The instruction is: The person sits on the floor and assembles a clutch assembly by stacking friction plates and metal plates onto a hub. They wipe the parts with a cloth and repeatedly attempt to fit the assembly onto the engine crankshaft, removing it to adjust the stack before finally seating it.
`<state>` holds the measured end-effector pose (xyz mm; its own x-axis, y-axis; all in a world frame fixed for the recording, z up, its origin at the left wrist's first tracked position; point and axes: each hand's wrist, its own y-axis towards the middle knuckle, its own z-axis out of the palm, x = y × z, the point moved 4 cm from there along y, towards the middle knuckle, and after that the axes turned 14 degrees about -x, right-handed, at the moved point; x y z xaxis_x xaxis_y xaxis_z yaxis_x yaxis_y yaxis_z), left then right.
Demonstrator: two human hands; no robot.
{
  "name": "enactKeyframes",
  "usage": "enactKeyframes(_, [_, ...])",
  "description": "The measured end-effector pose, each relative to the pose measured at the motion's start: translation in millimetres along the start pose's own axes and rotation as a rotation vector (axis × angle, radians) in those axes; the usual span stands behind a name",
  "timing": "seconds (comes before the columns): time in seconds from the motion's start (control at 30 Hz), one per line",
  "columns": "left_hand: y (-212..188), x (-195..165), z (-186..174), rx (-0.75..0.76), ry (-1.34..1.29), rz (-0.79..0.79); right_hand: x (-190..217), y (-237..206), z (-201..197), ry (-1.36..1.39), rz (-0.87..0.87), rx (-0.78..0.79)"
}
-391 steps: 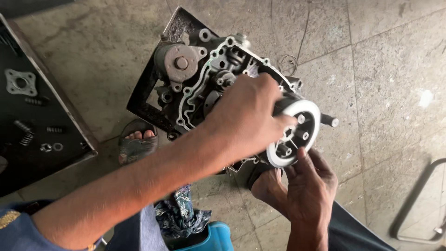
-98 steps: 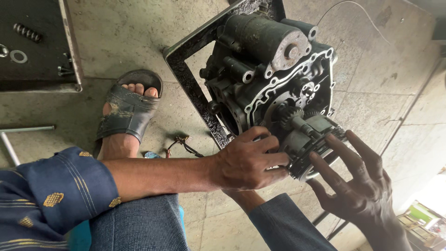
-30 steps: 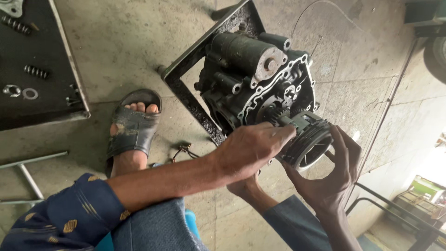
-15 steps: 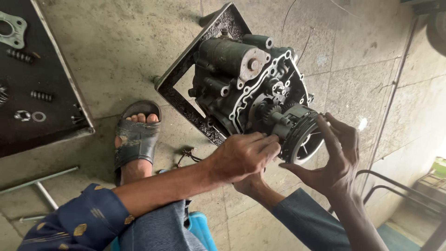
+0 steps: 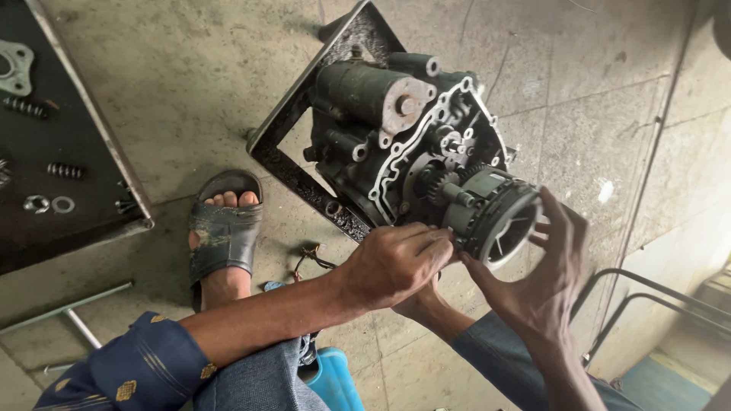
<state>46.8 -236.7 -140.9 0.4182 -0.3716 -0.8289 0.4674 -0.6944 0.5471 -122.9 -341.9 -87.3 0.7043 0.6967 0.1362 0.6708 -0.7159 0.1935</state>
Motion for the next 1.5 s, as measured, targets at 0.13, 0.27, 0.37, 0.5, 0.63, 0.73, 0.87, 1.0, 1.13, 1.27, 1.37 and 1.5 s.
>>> enactKeyframes(0.13, [-8.6, 3.5, 7.1, 0.001, 0.048, 0.059, -3.2, -5.4, 6.0, -0.036, 0.026, -0.065])
enactKeyframes(0.27, [-13.7, 7.8, 12.0, -0.008, 0.006, 0.044, -1.7, -7.1, 4.4, 0.025, 0.076, -0.008])
enactKeyframes(0.37, [-16.9, 12.1, 15.0, 0.051, -0.001, -0.019, 2.8, -3.3, 1.0, 0.085, 0.116, 0.092])
enactKeyframes(0.5, [-21.1, 13.7, 15.3, 0.029, 0.008, -0.041, 6.8, 10.4, -7.3, 0.141, 0.099, 0.156])
enactKeyframes(0.63, [-26.7, 16.4, 18.8, 0.066, -0.027, -0.103, 8.5, 18.3, -13.2, 0.089, 0.105, 0.173])
enactKeyframes(0.73, [-27.8, 16.8, 18.5, 0.017, 0.015, -0.068, 11.1, 17.5, -14.2, 0.06, 0.141, 0.169])
enactKeyframes(0.87, [-29.2, 16.7, 19.7, 0.024, -0.024, -0.108, 11.1, 16.2, -15.0, 0.042, 0.219, 0.167])
enactKeyframes(1.0, [-36.5, 18.0, 21.9, 0.01, -0.003, -0.092, 10.7, 24.0, -17.6, 0.02, -0.039, 0.191])
enactKeyframes(1.13, [-49.6, 22.3, 29.1, 0.041, 0.014, -0.098, 2.4, 28.6, -20.1, 0.066, -0.239, 0.181])
enactKeyframes(1.27, [-47.6, 20.8, 30.5, 0.042, 0.03, -0.086, -10.5, 34.0, -18.9, -0.036, -0.399, 0.265])
enactKeyframes(1.37, [-22.6, 8.4, 21.1, 0.089, 0.009, -0.046, -27.2, 57.6, -21.7, 0.057, -0.353, 0.256])
enactKeyframes(1.5, [22.3, 4.5, -1.6, 0.065, -0.038, -0.077, -44.8, 93.8, -22.0, 0.278, -0.231, 0.165])
